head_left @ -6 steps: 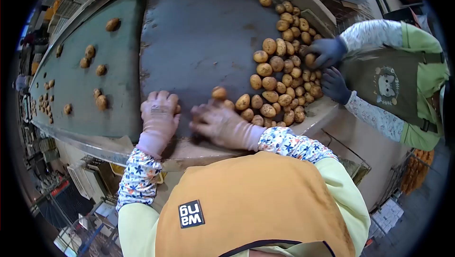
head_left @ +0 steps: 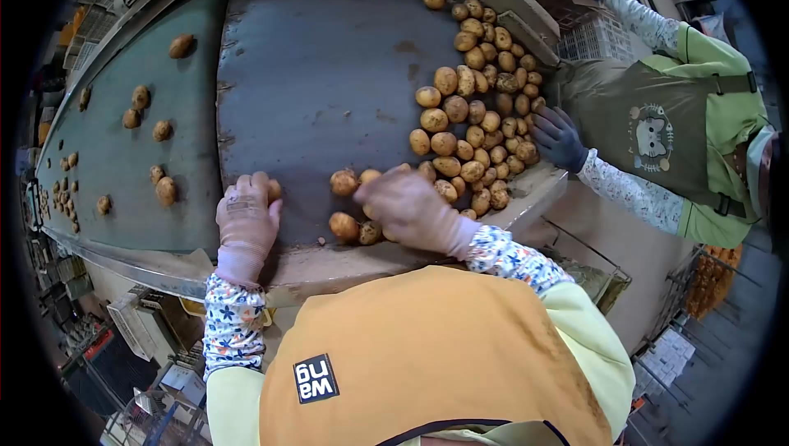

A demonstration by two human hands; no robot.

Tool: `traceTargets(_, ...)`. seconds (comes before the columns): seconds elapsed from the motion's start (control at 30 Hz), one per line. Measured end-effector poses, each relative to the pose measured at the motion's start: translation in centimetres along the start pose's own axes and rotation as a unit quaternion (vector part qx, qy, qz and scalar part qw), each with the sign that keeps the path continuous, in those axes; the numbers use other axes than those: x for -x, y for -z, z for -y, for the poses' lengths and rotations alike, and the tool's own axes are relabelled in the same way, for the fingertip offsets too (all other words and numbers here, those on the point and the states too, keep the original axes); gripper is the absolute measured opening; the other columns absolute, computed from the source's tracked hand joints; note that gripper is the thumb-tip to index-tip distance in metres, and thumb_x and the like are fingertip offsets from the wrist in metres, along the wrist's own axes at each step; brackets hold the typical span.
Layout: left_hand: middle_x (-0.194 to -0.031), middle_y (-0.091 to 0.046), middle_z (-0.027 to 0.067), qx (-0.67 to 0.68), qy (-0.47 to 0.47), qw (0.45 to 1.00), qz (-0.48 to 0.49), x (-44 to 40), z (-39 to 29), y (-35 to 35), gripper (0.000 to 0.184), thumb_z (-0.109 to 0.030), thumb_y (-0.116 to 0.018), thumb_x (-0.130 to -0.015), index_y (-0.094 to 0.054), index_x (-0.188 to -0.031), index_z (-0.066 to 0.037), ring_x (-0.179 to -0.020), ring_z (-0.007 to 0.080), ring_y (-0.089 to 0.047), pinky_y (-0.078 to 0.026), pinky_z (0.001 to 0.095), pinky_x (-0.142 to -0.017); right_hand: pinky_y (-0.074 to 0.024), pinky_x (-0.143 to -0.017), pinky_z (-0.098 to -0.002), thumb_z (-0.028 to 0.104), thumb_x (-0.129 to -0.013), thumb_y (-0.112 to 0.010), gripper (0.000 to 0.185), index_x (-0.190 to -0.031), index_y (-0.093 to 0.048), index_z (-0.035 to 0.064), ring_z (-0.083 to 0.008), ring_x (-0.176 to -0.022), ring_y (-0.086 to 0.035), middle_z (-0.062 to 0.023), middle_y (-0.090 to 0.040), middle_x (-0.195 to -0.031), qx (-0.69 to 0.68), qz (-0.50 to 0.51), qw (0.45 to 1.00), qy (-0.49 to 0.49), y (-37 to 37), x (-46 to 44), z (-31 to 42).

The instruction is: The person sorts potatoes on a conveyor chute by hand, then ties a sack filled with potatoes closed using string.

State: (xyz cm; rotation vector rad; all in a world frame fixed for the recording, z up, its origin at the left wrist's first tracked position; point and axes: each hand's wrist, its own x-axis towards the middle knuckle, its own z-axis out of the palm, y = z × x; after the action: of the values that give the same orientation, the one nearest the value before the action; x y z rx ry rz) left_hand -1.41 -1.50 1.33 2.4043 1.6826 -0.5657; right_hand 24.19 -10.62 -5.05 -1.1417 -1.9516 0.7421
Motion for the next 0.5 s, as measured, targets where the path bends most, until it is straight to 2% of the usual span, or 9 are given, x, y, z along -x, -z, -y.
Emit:
traceTargets(0.07,-0.102,-0.062,0.0178,0.184,-0.065,0.980,-0.049,0.2,0.9,-0.4,0.035,-0.023,-0.069,-0.082,-0.056,-0.111,-0.009,-0.097,0.0354,-0.061,-0.049,0.0436,-0.081,-0.0415,-0.094,-0.0431,0.010,-0.073,-0.065,0.034,-0.106,-0.061,0.0030,-0.0302,-0.108,-0.058,-0.0124,-0.063,-0.110,0.170,-0.048,0.978,-0.113,2.6,1.2,0.5)
traceTargets(0.13,-0.102,-0.064,0.0163,0.362,-0.052,0.929,0.057,0.3,0.5,1.0,0.038,-0.030,-0.060,-0.093,-0.053,-0.118,-0.002,-0.095,0.0276,-0.064,-0.052,0.0393,-0.079,-0.0386,-0.099,-0.0451,0.014,-0.076,-0.066,0.046,-0.119,-0.057,0.0007,-0.0315,-0.115,-0.053,-0.0166,-0.058,-0.120,0.188,-0.023,0.971,-0.144,2.1,3.8,-0.8)
traceTargets(0.17,-0.114,-0.061,0.0138,0.522,-0.051,0.842,0.127,0.0,0.9,0.0,0.044,-0.033,-0.057,-0.096,-0.049,-0.128,-0.004,-0.101,0.0226,-0.061,-0.052,0.0359,-0.082,-0.0371,-0.102,-0.0450,0.015,-0.078,-0.067,0.051,-0.125,-0.054,0.0002,-0.0323,-0.120,-0.051,-0.0177,-0.056,-0.124,0.197,-0.006,0.970,-0.143,2.4,4.1,0.1)
traceTargets(0.2,-0.123,-0.056,0.0121,0.707,-0.041,0.669,0.225,0.2,0.4,0.6,0.049,-0.034,-0.054,-0.098,-0.041,-0.137,-0.006,-0.107,0.0211,-0.059,-0.052,0.0360,-0.087,-0.0367,-0.103,-0.0446,0.016,-0.078,-0.067,0.054,-0.128,-0.052,-0.0001,-0.0328,-0.121,-0.050,-0.0185,-0.055,-0.126,0.172,-0.007,0.974,-0.147,2.1,4.4,0.3)
traceTargets(0.23,-0.123,-0.056,0.0121,0.704,-0.031,0.675,0.219,0.5,0.1,1.5,0.049,-0.034,-0.054,-0.098,-0.041,-0.137,-0.006,-0.107,0.0211,-0.059,-0.052,0.0360,-0.087,-0.0363,-0.103,-0.0442,0.017,-0.079,-0.067,0.056,-0.130,-0.051,-0.0005,-0.0333,-0.122,-0.049,-0.0192,-0.054,-0.127,0.146,-0.009,0.977,-0.156,1.6,4.2,0.7)
traceTargets(0.3,-0.121,-0.057,0.0126,0.800,-0.069,0.525,0.281,0.4,-0.5,3.2,0.053,-0.033,-0.053,-0.098,-0.036,-0.140,-0.007,-0.109,0.0211,-0.059,-0.051,0.0349,-0.089,-0.0371,-0.105,-0.0415,0.017,-0.082,-0.069,0.061,-0.135,-0.046,-0.0011,-0.0318,-0.126,-0.048,-0.0193,-0.053,-0.129,0.096,0.002,0.979,-0.181,1.9,2.3,2.2)
traceTargets(0.37,-0.122,-0.057,0.0121,0.805,-0.078,0.516,0.282,0.5,-0.7,2.9,0.054,-0.035,-0.052,-0.098,-0.034,-0.142,-0.008,-0.111,0.0215,-0.058,-0.051,0.0330,-0.090,-0.0365,-0.108,-0.0388,0.023,-0.084,-0.071,0.070,-0.142,-0.038,-0.0009,-0.0299,-0.130,-0.045,-0.0196,-0.049,-0.135,-0.186,-0.070,0.965,-0.171,1.3,-0.1,3.6)
traceTargets(0.43,-0.121,-0.057,0.0101,0.769,-0.078,0.575,0.268,0.5,-0.8,1.8,0.056,-0.037,-0.053,-0.098,-0.034,-0.142,-0.007,-0.111,0.0196,-0.058,-0.049,0.0324,-0.093,-0.0330,-0.111,-0.0357,0.026,-0.083,-0.075,0.084,-0.147,-0.027,-0.0009,-0.0296,-0.135,-0.040,-0.0208,-0.036,-0.147,-0.346,0.014,0.920,-0.184,1.0,-2.4,5.5)
traceTargets(0.5,-0.120,-0.057,0.0065,0.730,-0.133,0.627,0.237,-0.1,-1.3,-1.2,0.053,-0.035,-0.055,-0.097,-0.039,-0.140,-0.008,-0.112,0.0147,-0.057,-0.049,0.0322,-0.092,-0.0292,-0.113,-0.0343,0.019,-0.085,-0.072,0.080,-0.147,-0.026,-0.0012,-0.0302,-0.138,-0.035,-0.0199,-0.035,-0.148,-0.292,0.116,0.934,-0.168,-0.6,-3.8,5.3)
